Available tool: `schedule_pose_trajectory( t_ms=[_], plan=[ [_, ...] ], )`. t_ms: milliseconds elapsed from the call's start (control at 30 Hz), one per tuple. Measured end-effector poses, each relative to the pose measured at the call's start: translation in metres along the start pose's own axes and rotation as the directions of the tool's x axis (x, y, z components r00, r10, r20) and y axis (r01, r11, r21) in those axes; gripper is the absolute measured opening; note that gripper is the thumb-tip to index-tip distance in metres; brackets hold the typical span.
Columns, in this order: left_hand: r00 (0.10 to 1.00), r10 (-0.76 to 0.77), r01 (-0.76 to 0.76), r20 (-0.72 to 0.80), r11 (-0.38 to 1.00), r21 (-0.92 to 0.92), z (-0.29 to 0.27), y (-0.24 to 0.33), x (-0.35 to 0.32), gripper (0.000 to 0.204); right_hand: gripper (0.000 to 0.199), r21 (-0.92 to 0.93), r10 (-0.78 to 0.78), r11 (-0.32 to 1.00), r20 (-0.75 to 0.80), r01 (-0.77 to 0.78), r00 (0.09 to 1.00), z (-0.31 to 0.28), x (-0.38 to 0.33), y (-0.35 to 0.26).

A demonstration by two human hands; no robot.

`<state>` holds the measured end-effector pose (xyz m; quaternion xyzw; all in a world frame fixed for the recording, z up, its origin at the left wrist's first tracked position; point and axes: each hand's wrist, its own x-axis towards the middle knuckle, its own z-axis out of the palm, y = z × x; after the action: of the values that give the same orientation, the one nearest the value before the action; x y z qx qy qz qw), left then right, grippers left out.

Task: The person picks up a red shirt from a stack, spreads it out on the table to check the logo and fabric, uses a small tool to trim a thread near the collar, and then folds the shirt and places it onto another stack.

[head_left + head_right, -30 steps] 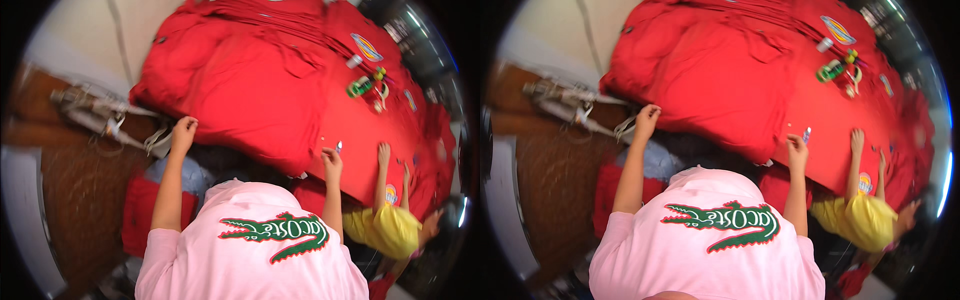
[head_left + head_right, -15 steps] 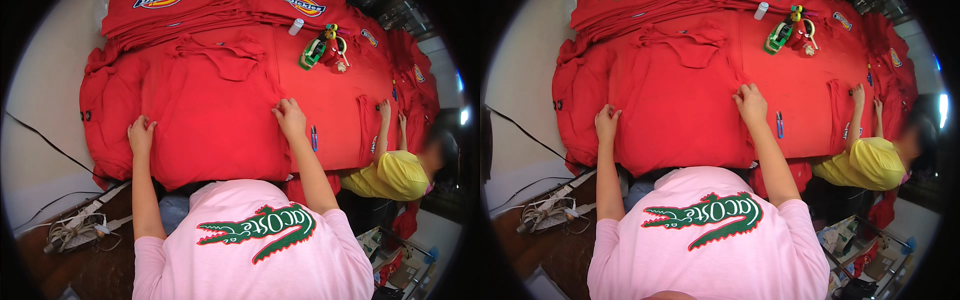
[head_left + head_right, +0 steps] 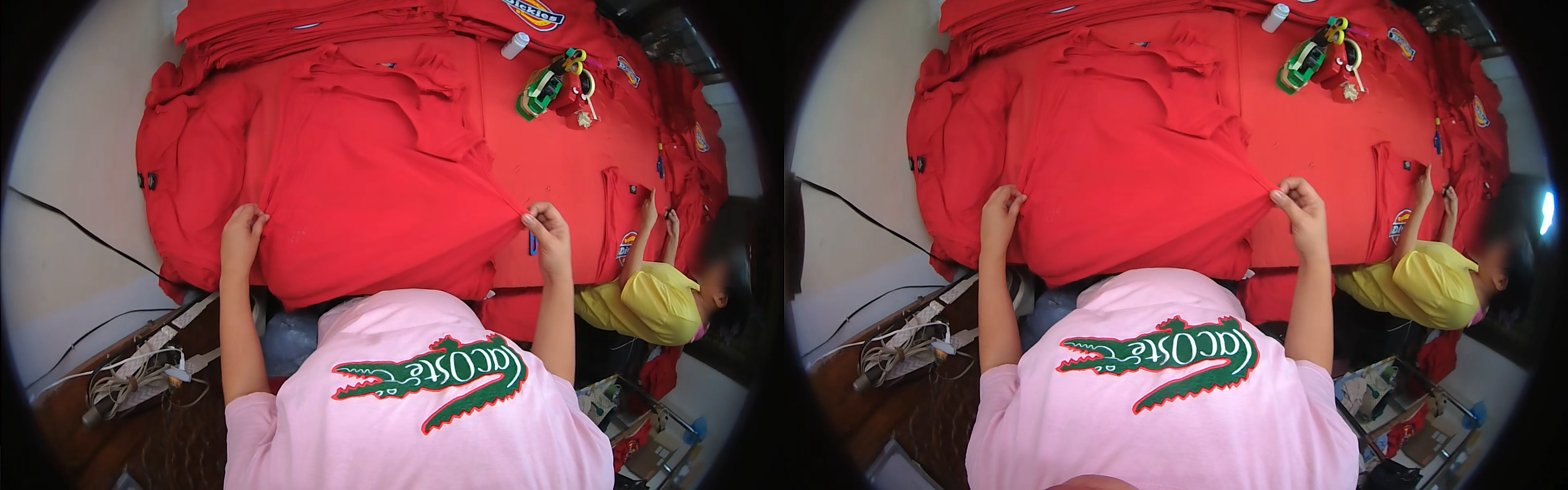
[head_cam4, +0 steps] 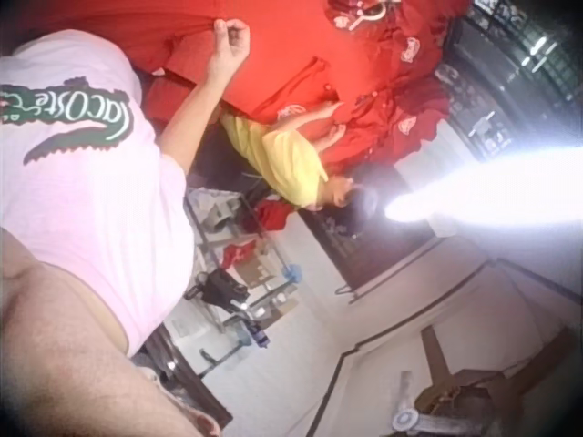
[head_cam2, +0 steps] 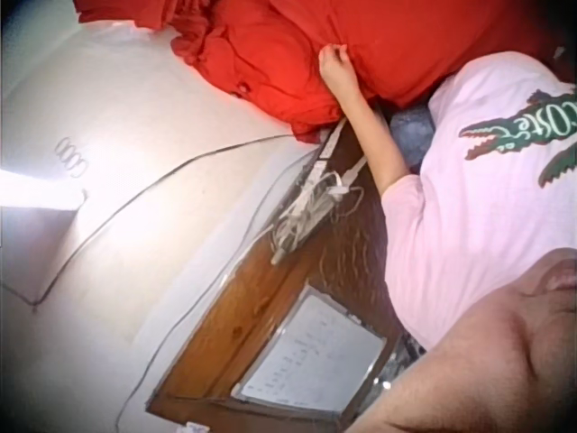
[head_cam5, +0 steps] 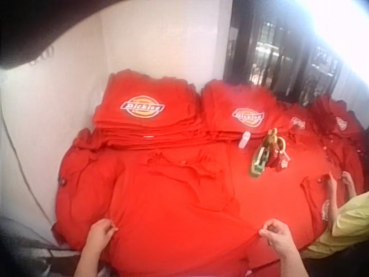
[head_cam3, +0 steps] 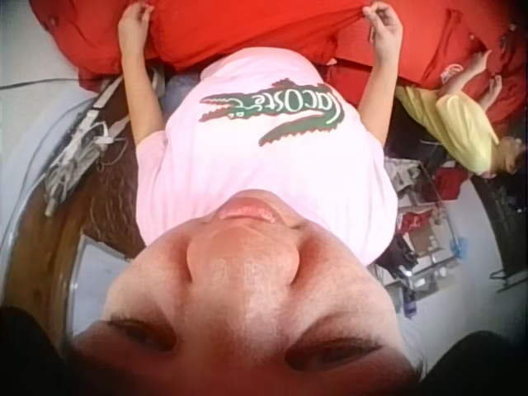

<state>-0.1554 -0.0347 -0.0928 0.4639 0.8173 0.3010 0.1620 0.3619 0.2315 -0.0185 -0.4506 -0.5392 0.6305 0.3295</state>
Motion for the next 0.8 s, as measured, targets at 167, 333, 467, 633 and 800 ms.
schedule_pose_trajectory(
  t_ms=[167, 333, 467, 633, 800],
  plan=[
    [0.991, -0.105, 0.101, 0.08, 0.993, 0.058, 0.004, 0.031, -0.014, 0.034, 0.018, 0.05, 0.179, 0.979, 0.251, -0.198, 0.951, -0.032, -0.04, -0.019],
    [0.998, -0.057, 0.051, 0.018, 0.973, 0.226, 0.027, 0.03, -0.022, 0.038, 0.028, -0.663, -0.041, 0.748, -0.014, 0.022, 0.999, -0.037, -0.018, 0.032],
    [0.999, -0.013, 0.026, -0.051, 0.967, 0.255, 0.042, 0.028, -0.032, 0.038, 0.062, -0.834, -0.449, 0.386, 0.204, 0.395, 0.87, 0.051, 0.018, 0.028],
    [0.999, -0.03, 0.024, 0.017, 0.957, 0.288, 0.019, 0.034, -0.044, 0.036, 0.046, -0.825, -0.388, 0.06, 0.499, 0.562, 0.775, 0.072, 0.074, 0.057],
    [0.89, -0.336, 0.16, 0.308, 0.863, 0.48, -0.022, 0.046, -0.078, 0.031, 0.025, -0.152, -0.102, 0.983, 0.011, 0.102, 0.995, 0.046, 0.132, 0.048]
  ],
)
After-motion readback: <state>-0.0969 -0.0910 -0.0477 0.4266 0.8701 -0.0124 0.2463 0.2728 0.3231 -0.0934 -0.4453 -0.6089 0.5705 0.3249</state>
